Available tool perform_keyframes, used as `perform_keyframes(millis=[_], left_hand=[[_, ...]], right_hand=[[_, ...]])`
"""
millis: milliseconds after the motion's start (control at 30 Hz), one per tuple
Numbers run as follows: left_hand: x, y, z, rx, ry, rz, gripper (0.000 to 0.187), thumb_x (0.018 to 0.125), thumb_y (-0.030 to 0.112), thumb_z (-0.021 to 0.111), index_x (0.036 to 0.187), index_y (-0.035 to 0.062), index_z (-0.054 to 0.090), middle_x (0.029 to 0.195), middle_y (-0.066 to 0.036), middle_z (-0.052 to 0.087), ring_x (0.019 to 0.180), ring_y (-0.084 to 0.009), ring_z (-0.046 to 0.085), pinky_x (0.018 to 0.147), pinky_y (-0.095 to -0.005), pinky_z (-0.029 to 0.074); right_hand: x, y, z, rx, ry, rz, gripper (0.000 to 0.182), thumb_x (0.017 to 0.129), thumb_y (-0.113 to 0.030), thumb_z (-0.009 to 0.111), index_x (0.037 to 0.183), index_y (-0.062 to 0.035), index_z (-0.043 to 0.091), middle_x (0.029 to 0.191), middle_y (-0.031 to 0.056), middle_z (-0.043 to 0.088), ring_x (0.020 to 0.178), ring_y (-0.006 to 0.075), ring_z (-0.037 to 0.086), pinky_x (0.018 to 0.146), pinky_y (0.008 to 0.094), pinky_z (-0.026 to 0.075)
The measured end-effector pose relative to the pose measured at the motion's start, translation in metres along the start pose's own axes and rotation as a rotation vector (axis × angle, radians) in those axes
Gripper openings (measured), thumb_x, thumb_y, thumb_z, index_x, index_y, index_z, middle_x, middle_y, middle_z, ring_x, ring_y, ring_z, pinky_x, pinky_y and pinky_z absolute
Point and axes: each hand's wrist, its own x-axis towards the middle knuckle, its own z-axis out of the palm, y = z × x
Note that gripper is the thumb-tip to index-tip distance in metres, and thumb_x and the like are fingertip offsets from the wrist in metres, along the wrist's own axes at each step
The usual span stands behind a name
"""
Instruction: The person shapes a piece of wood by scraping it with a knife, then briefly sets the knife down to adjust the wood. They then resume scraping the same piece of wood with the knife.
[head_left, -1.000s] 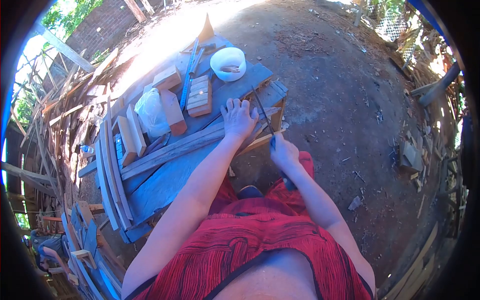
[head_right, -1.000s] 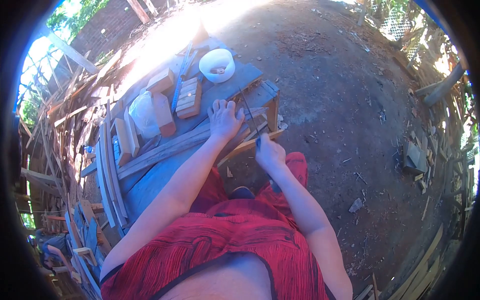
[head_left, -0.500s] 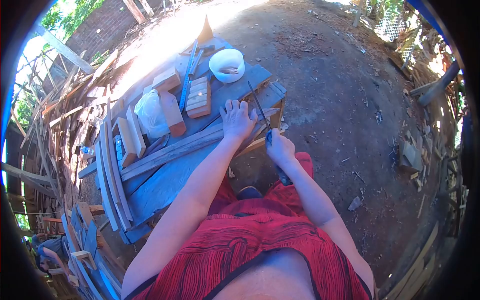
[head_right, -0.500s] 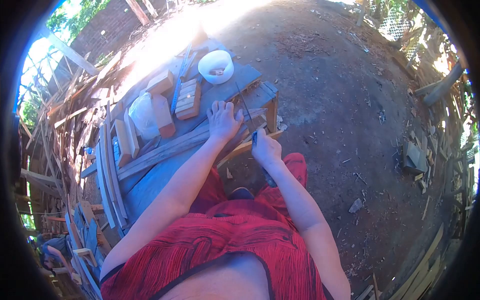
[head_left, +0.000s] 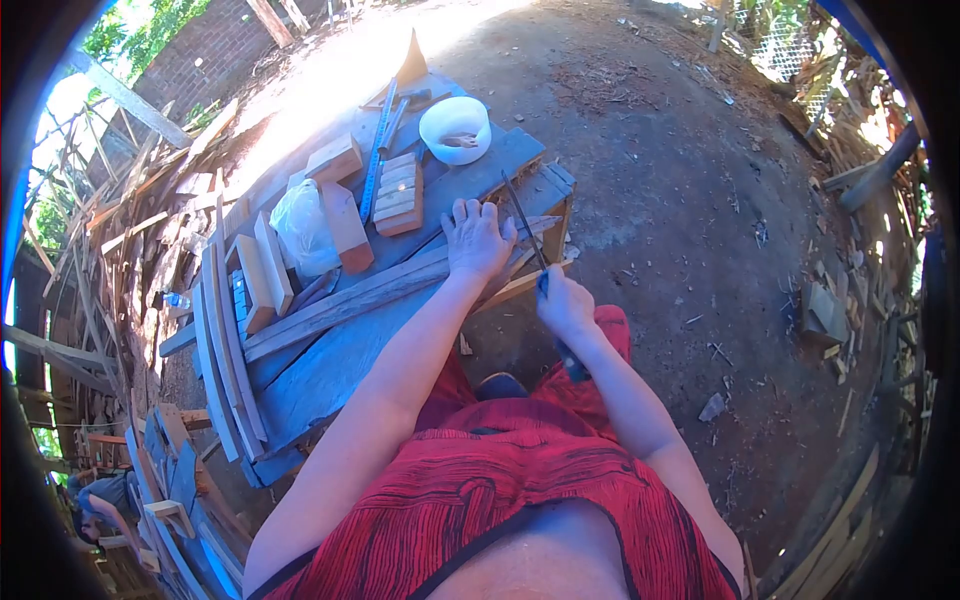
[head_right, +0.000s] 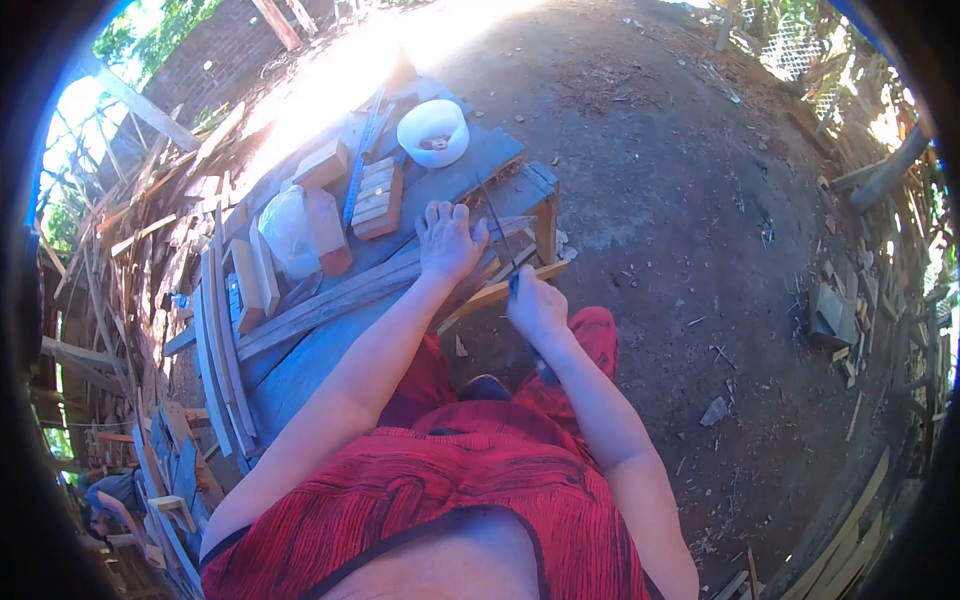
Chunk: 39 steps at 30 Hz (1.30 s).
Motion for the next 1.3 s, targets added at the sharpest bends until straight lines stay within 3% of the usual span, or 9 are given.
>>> perform_keyframes(millis=[200,467,533,600,733,833,1033,1100,1300], left_hand=[[0.000,0.001,-0.004,-0.036,-0.029,-0.006,0.035,0.086,0.038,0.058,0.092,0.0039,0.057,0.107,-0.015,0.055,0.114,-0.0331,0.043,0.095,-0.0503,0.032],[0.003,0.004,-0.011,-0.039,-0.090,-0.045,0.035,0.087,0.038,0.057,0.095,0.0041,0.058,0.109,-0.015,0.054,0.117,-0.0326,0.041,0.098,-0.0528,0.030],[0.003,0.006,-0.012,-0.069,-0.179,-0.072,0.035,0.088,0.038,0.055,0.098,0.0041,0.059,0.112,-0.015,0.053,0.121,-0.0330,0.039,0.102,-0.0560,0.028],[0.001,0.003,-0.005,-0.007,-0.024,-0.006,0.034,0.086,0.037,0.058,0.092,0.0043,0.058,0.105,-0.014,0.055,0.112,-0.0318,0.044,0.094,-0.0496,0.032],[0.002,0.002,-0.004,-0.008,0.007,-0.004,0.034,0.085,0.037,0.058,0.092,0.0045,0.058,0.104,-0.014,0.055,0.111,-0.0317,0.044,0.094,-0.0495,0.032],[0.003,0.003,-0.009,-0.069,-0.157,-0.067,0.036,0.088,0.038,0.055,0.100,0.0035,0.059,0.113,-0.015,0.053,0.124,-0.0338,0.038,0.103,-0.0584,0.027],[0.003,0.003,-0.011,-0.064,-0.149,-0.061,0.036,0.087,0.037,0.055,0.099,0.0030,0.059,0.113,-0.015,0.053,0.122,-0.0334,0.039,0.102,-0.0574,0.028],[0.002,0.003,-0.008,0.000,-0.026,-0.005,0.033,0.085,0.036,0.058,0.093,0.0041,0.058,0.106,-0.015,0.055,0.114,-0.0326,0.043,0.095,-0.0495,0.032],[0.001,0.003,-0.007,-0.010,-0.037,-0.021,0.033,0.086,0.036,0.058,0.095,0.0039,0.059,0.107,-0.015,0.055,0.116,-0.0319,0.042,0.095,-0.0501,0.032]], right_hand=[[0.003,-0.002,-0.001,-0.007,0.015,0.015,0.027,0.091,-0.027,0.054,0.106,-0.0044,0.049,0.079,0.0239,0.067,0.079,0.0429,0.066,0.071,0.0531,0.050],[-0.073,0.027,0.005,0.075,-0.050,0.014,0.026,0.092,-0.029,0.054,0.098,-0.0055,0.046,0.074,0.0231,0.066,0.071,0.0447,0.065,0.064,0.0559,0.048],[-0.064,0.022,0.003,0.053,-0.046,0.024,0.026,0.091,-0.028,0.054,0.098,-0.0052,0.046,0.074,0.0228,0.066,0.072,0.0444,0.065,0.065,0.0554,0.049],[-0.043,0.011,-0.003,0.026,-0.033,0.021,0.025,0.091,-0.028,0.054,0.098,-0.0050,0.046,0.074,0.0226,0.066,0.073,0.0440,0.065,0.065,0.0550,0.049],[0.002,0.005,0.001,0.001,0.021,-0.025,0.027,0.090,-0.029,0.055,0.101,-0.0052,0.047,0.077,0.0222,0.066,0.076,0.0432,0.066,0.068,0.0546,0.049],[0.003,0.004,0.001,-0.013,0.027,-0.016,0.027,0.091,-0.029,0.055,0.102,-0.0055,0.048,0.078,0.0223,0.067,0.076,0.0429,0.066,0.069,0.0545,0.049],[-0.015,-0.006,-0.004,0.035,0.045,0.006,0.027,0.093,-0.030,0.053,0.101,-0.0053,0.048,0.077,0.0224,0.067,0.075,0.0427,0.066,0.068,0.0541,0.049],[-0.021,-0.003,-0.004,0.035,0.040,0.010,0.027,0.093,-0.031,0.053,0.100,-0.0053,0.048,0.076,0.0224,0.067,0.075,0.0427,0.066,0.067,0.0543,0.049],[-0.050,0.008,0.000,0.012,0.002,0.041,0.027,0.092,-0.030,0.055,0.098,-0.0048,0.047,0.074,0.0220,0.066,0.073,0.0430,0.066,0.065,0.0540,0.049]])
